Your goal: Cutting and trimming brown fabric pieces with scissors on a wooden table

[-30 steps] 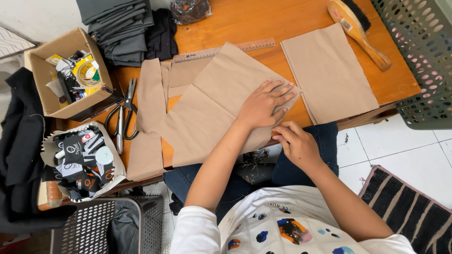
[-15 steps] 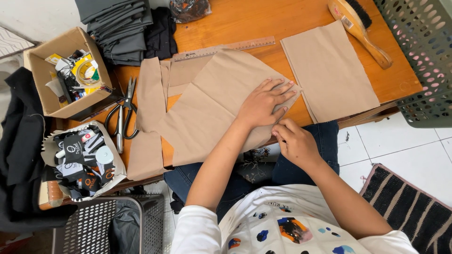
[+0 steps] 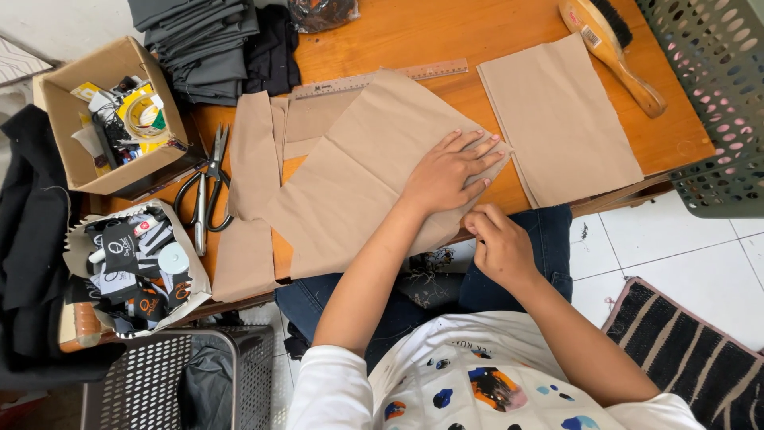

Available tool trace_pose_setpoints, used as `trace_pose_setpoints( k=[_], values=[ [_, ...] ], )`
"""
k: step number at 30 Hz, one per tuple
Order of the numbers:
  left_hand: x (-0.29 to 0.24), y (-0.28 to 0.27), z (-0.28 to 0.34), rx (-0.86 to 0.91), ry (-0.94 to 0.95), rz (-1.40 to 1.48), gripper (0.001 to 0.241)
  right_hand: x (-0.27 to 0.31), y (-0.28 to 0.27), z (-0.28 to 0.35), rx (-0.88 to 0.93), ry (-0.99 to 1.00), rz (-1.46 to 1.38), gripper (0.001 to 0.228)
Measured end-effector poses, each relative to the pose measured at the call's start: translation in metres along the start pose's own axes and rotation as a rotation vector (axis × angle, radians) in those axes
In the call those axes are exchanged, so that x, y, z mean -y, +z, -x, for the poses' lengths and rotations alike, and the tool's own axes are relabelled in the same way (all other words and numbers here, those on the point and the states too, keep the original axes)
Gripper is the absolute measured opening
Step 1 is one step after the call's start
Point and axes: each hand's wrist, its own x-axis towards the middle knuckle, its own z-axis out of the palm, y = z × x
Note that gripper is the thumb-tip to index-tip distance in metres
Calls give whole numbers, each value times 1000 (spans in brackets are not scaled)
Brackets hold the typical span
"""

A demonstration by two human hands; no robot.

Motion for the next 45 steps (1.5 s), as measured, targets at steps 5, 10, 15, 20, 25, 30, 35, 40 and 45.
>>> trace_pose_setpoints(
  k=[5, 10, 15, 20, 25, 30, 35, 40, 45],
  values=[
    [0, -1, 0, 8, -6, -15, 40, -7, -1, 8, -40, -5, 30, 19],
    [-4, -3, 0, 51, -30, -30, 40, -7, -8, 6, -134, 22, -144, 25],
    [-10, -10, -1, 108, -57, -85, 39, 15, -19, -9, -158, 51, -473, 27],
    [-12, -10, -2, 146, -87, -103, 40, -14, -1, 10, -180, 10, -347, 24],
    [-13, -8, -2, 154, -101, -125, 41, -22, -2, 18, -205, -16, -274, 28],
    [-11, -5, -4, 156, -120, -134, 41, -25, -3, 23, -209, -46, -242, 30],
    [-14, -7, -4, 164, -129, -135, 41, -32, 5, 33, -176, -132, -173, 29],
    [-13, -3, -6, 141, -80, -184, 41, -17, -5, 18, -201, -166, -64, 30],
    [-4, 16, -20, 125, 65, -243, 38, 23, -33, -20, -318, -144, -31, 25]
  ],
)
